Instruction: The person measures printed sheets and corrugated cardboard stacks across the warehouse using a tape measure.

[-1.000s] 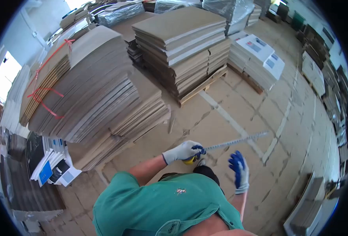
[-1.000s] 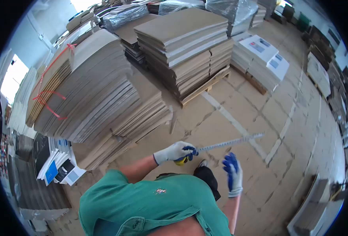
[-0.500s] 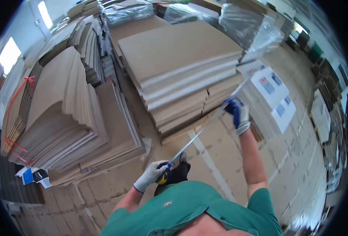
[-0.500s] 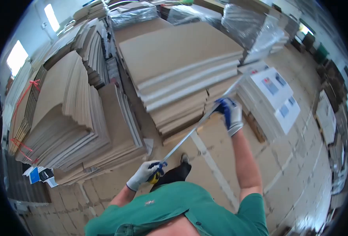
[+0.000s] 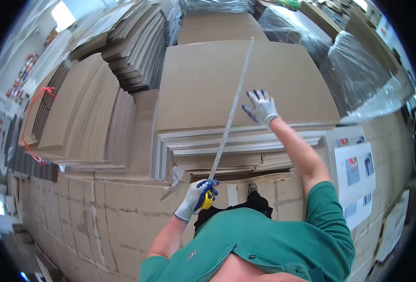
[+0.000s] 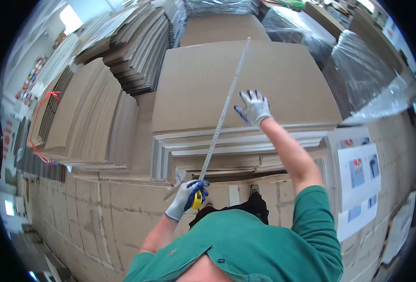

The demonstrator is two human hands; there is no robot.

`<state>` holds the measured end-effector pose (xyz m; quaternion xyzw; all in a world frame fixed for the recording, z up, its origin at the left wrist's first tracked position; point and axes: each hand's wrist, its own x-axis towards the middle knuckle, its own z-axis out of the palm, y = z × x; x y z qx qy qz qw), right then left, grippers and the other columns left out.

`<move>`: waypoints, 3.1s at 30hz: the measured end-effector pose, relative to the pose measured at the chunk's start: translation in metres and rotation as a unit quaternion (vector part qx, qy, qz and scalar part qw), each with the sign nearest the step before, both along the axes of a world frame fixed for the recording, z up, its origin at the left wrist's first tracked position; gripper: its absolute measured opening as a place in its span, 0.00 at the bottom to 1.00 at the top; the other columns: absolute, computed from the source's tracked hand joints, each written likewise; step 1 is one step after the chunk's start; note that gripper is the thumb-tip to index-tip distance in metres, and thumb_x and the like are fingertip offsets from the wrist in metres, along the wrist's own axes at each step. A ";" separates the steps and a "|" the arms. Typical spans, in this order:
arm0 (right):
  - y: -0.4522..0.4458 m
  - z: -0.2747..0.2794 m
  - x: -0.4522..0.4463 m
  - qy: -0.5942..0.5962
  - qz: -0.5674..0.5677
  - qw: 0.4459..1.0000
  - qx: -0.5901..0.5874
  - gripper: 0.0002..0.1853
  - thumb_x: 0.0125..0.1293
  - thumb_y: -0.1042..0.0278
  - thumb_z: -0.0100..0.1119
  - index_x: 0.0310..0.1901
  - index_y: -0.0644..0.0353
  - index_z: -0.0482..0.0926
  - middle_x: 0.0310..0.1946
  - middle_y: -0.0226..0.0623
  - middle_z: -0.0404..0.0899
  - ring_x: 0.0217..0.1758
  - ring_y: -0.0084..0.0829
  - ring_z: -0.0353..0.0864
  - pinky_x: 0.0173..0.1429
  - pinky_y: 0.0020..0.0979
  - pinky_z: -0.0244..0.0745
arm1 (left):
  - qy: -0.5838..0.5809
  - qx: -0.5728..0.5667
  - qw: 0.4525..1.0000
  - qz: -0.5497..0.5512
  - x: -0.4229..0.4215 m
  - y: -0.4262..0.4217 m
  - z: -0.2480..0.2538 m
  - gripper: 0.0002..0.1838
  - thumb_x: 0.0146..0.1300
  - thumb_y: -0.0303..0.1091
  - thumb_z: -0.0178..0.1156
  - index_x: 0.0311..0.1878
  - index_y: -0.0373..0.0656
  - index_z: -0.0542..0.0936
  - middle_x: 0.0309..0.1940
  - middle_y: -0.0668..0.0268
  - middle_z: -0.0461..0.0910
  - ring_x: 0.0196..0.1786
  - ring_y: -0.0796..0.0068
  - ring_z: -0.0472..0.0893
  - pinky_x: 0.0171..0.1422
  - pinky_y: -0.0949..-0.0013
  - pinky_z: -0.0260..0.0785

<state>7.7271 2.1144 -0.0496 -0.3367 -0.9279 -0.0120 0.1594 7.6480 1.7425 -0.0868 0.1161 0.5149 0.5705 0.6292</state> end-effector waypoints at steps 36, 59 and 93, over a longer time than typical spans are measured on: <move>0.007 -0.051 0.002 0.019 0.018 0.999 -0.020 0.30 0.65 0.39 0.45 0.65 0.41 0.64 0.68 0.41 0.59 0.72 0.48 0.52 0.73 0.50 0.40 | 0.104 -0.103 0.964 0.220 0.081 0.102 -0.015 0.15 0.67 0.34 0.51 0.45 0.31 0.78 0.32 0.60 0.80 0.31 0.74 0.80 0.36 0.74 0.73; 0.285 -0.030 0.345 0.110 -0.367 0.879 -0.284 0.47 0.46 0.39 0.68 0.61 0.67 0.66 0.51 0.50 0.77 0.55 0.39 0.77 0.58 0.33 0.70 | 0.202 -0.096 0.968 0.115 0.029 0.120 0.060 0.15 0.66 0.34 0.51 0.46 0.31 0.78 0.26 0.61 0.80 0.23 0.78 0.76 0.31 0.76 0.70; 0.391 -0.101 0.491 0.015 -0.223 0.969 -0.107 0.18 0.67 0.61 0.48 0.51 0.64 0.75 0.49 0.40 0.76 0.50 0.32 0.72 0.56 0.33 0.68 | 0.489 -0.122 0.776 -0.379 -0.156 0.197 0.094 0.11 0.61 0.34 0.56 0.41 0.39 0.81 0.26 0.63 0.80 0.29 0.74 0.77 0.36 0.68 0.69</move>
